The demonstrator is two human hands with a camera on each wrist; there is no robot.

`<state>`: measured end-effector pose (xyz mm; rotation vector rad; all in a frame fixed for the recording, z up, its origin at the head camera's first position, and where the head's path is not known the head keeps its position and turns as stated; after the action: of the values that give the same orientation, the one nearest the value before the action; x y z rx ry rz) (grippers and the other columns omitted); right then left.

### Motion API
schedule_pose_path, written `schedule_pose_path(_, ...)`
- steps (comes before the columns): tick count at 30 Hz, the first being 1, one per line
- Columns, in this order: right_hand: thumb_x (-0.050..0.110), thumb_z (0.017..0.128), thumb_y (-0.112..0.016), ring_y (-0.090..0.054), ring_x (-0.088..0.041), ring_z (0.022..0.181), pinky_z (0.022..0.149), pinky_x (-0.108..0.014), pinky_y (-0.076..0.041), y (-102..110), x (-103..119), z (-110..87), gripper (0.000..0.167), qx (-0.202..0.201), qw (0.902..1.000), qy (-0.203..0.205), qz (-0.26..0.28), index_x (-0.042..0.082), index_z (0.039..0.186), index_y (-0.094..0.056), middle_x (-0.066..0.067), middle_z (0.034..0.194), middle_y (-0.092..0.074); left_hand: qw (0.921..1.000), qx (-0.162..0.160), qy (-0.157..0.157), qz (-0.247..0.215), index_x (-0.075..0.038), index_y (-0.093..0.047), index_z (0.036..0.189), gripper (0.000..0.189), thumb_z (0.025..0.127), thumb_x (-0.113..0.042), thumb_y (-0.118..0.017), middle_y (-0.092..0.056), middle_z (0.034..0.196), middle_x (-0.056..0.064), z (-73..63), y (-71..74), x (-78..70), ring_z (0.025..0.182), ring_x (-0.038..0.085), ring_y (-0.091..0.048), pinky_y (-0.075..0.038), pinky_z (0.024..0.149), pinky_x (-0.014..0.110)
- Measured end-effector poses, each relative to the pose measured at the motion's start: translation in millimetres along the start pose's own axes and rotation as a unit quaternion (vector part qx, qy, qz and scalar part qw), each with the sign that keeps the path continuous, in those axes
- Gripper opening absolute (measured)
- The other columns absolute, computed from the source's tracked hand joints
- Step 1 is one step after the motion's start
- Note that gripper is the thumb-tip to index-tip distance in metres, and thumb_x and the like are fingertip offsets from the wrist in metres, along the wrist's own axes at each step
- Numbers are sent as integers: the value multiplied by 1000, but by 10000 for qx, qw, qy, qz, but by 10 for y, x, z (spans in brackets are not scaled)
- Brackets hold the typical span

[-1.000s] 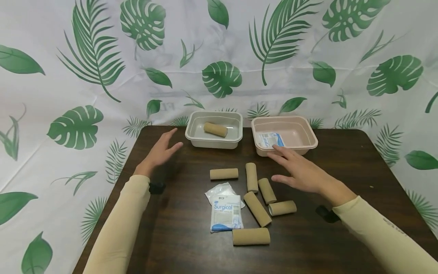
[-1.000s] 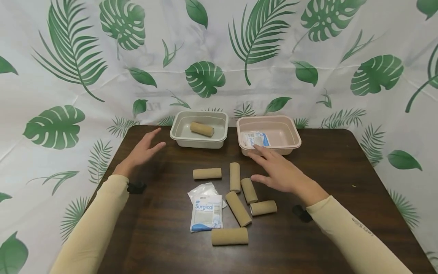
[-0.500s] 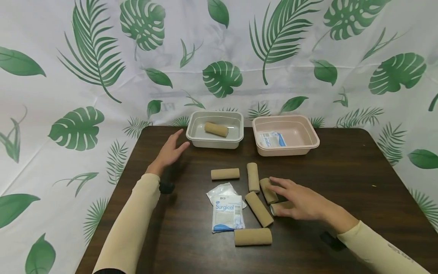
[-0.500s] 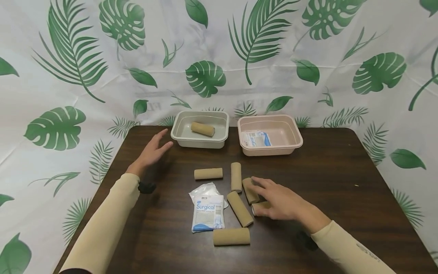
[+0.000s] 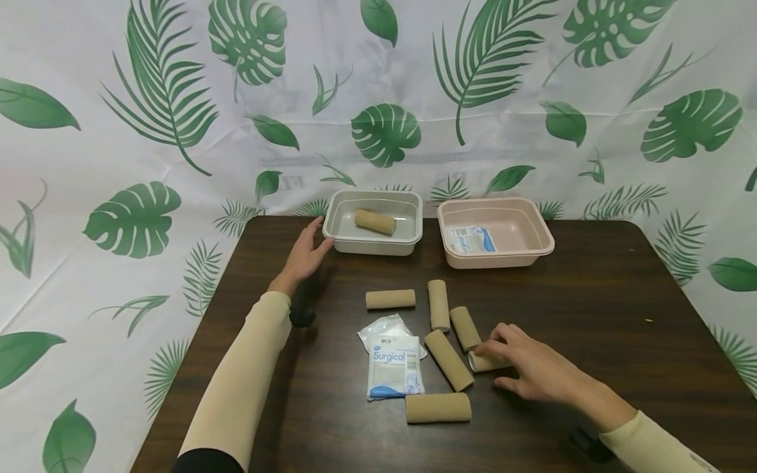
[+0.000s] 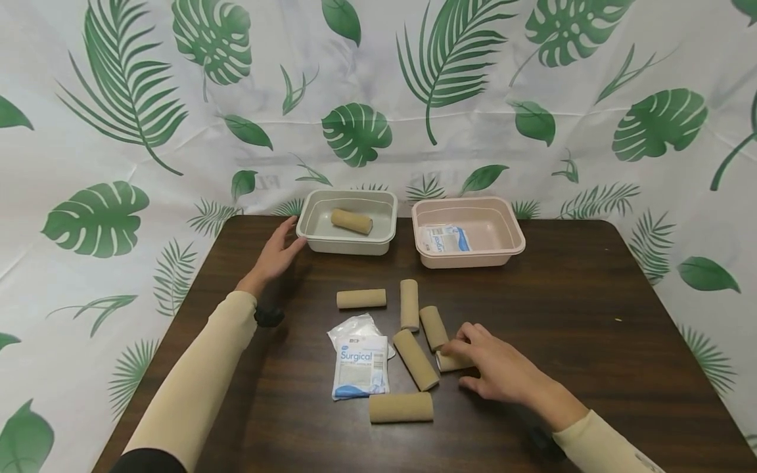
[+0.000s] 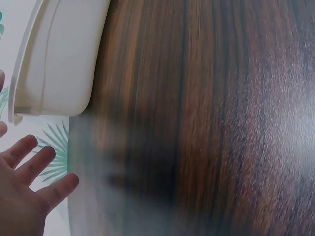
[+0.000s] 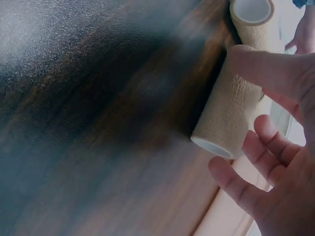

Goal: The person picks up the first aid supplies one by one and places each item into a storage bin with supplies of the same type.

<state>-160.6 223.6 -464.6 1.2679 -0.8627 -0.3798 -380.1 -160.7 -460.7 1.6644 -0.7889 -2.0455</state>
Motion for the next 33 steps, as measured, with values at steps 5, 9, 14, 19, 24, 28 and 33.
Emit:
schedule_pose_path(5, 16, 73, -87, -41, -4, 93, 72, -27, -47, -7, 14, 6, 53, -84, 9999, 83, -58, 27, 121, -66, 13, 108, -47, 9995, -190, 69, -231, -7, -26, 155, 64, 104, -37, -48, -31, 155, 16, 26, -60, 23, 141, 31, -30, -27, 110, 50)
schedule_pose_path(9, 11, 71, -87, -42, -4, 96, 73, -28, -48, -23, 26, 13, 55, -273, 9993, 243, -101, 25, 120, -67, 14, 110, -49, 9985, -381, 9, -383, -7, -27, 154, 64, 103, -37, -49, -31, 156, 15, 44, -95, 39, 143, 31, -28, -25, 112, 50)
schedule_pose_path(14, 7, 70, -86, -46, -5, 100, 76, -31, -50, -62, 34, 38, 52, -445, 9980, 427, -110, 23, 118, -69, 14, 113, -51, 9973, -552, -60, -471, -9, -28, 154, 63, 102, -36, -51, -35, 154, 16, 49, -113, 41, 141, 32, -33, -28, 110, 50)
schedule_pose_path(19, 5, 73, -84, -49, -5, 100, 76, -30, -51, -67, 31, 52, 48, -527, 9973, 492, -138, 23, 115, -70, 13, 112, -53, 9978, -510, 48, -409, -11, -27, 155, 63, 103, -38, -50, -33, 155, 15, 55, -145, 59, 141, 31, -32, -27, 111, 48)
schedule_pose_path(24, 8, 75, -83, -51, -4, 96, 71, -28, -51, -51, 40, 53, 45, -475, 9976, 483, -158, 24, 115, -70, 14, 111, -53, 9976, -547, 118, -407, -14, -25, 155, 62, 103, -36, -51, -32, 156, 13, 61, -152, 84, 141, 31, -32, -27, 111, 49)
schedule_pose_path(28, 11, 76, -83, -51, -2, 91, 65, -26, -50, -23, 67, 53, 43, -465, 9977, 455, -195, 25, 115, -70, 14, 109, -53, 9975, -526, 159, -447, -16, -24, 156, 62, 103, -35, -50, -32, 156, 12, 58, -174, 99, 138, 32, -38, -31, 109, 49)
schedule_pose_path(33, 13, 76, -82, -50, 0, 83, 60, -22, -47, 70, 125, 95, 43, -663, 9960, 564, -225, 26, 116, -70, 14, 106, -54, 9974, -513, 168, -478, -16, -25, 156, 62, 103, -36, -50, -33, 156, 13, 41, -176, 98, 136, 34, -40, -31, 108, 50)
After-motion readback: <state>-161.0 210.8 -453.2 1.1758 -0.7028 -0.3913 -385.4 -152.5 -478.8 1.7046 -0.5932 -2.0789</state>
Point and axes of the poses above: each hand's wrist, its own z-axis towards the middle knuckle, its own y-axis out of the back of the hand, x = y × z, the point moved 8 cm from there along z, towards the middle knuckle
